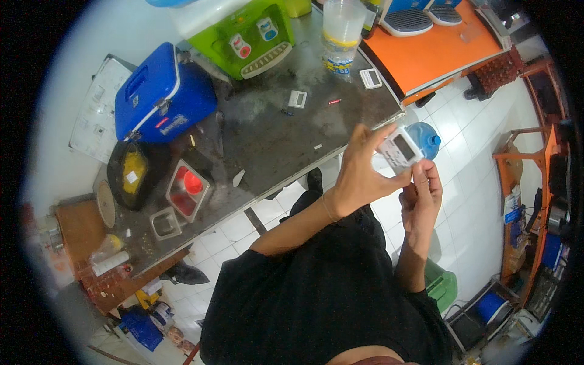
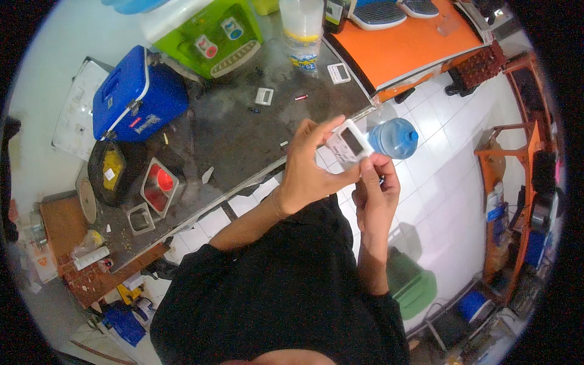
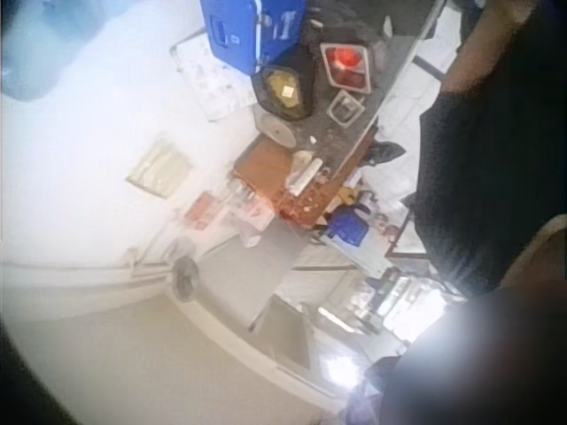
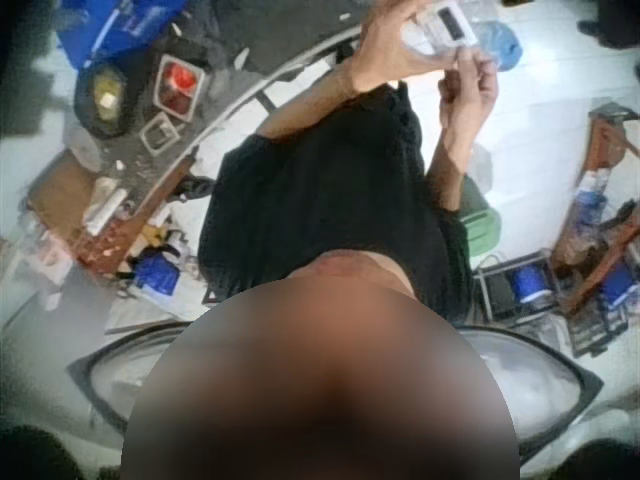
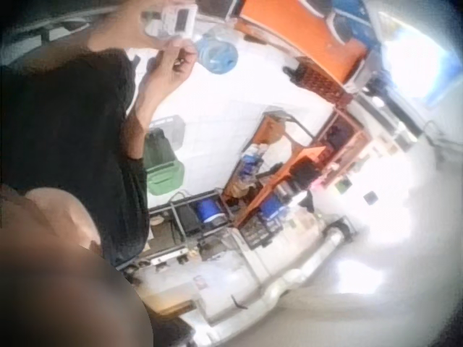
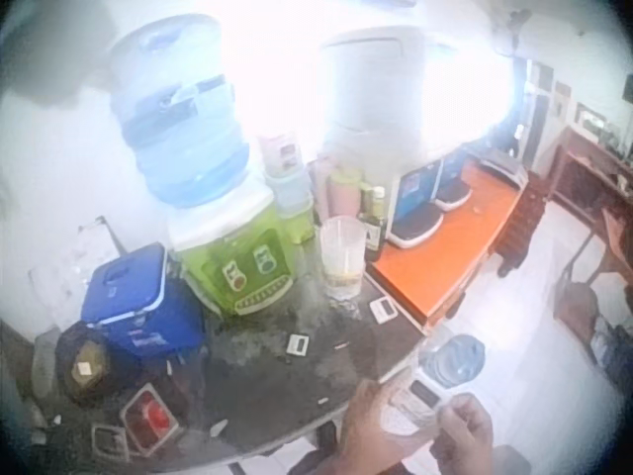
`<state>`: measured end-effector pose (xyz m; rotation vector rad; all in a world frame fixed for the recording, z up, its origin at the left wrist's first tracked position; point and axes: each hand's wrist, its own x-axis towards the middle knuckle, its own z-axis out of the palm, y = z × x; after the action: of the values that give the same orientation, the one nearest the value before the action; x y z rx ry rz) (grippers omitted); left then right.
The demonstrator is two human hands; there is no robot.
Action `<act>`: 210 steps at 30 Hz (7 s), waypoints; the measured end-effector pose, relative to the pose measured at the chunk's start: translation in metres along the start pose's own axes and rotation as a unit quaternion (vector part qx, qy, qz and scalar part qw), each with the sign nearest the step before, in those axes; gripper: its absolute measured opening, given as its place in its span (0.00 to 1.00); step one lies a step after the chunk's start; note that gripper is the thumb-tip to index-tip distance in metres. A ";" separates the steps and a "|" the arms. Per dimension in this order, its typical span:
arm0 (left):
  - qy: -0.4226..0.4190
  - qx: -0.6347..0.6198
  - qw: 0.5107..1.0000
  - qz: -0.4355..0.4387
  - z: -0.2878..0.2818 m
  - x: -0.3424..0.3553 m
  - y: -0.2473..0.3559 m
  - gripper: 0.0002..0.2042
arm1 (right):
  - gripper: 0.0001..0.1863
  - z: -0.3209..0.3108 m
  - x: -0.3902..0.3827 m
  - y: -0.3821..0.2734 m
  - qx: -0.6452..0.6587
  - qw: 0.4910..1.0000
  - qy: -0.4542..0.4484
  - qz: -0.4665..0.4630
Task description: The person opens the back of several small white digital timers, inserts batteries into each, and closes the covers. They handle the timers one at a time, checking the display after each battery installation.
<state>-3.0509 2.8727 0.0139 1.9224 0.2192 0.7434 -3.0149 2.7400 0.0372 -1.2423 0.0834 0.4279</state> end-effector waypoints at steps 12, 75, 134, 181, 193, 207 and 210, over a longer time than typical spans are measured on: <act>-0.182 -0.747 0.536 -0.350 -0.046 0.026 -0.006 0.33 | 0.10 0.007 0.003 -0.013 -0.085 0.994 -0.071 0.023; -0.038 -0.486 0.867 -0.103 -0.023 0.014 0.047 0.35 | 0.12 0.036 -0.054 -0.008 0.169 0.967 -0.012 -0.191; 0.039 -0.157 0.969 0.188 -0.034 0.014 0.034 0.41 | 0.13 0.047 -0.057 -0.007 0.138 0.979 -0.141 -0.060; -0.076 -0.423 0.899 -0.087 -0.041 0.013 0.043 0.21 | 0.20 0.049 -0.046 -0.027 0.041 0.984 -0.119 -0.127; -0.067 -0.426 0.890 -0.148 -0.049 0.015 0.031 0.16 | 0.22 0.057 -0.038 -0.017 -0.036 0.984 -0.100 -0.140; -0.149 -0.567 0.755 -0.294 -0.044 0.034 0.018 0.46 | 0.15 0.063 -0.031 -0.023 -0.322 0.885 -0.096 -0.322; -0.113 -0.600 0.683 -0.401 -0.050 0.034 0.018 0.41 | 0.15 0.055 -0.023 -0.031 -0.473 0.746 -0.099 -0.457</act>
<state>-3.0564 2.9182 0.0577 0.4826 0.2814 -0.0590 -3.0340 2.7773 0.0897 -2.0206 -1.0258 -0.3460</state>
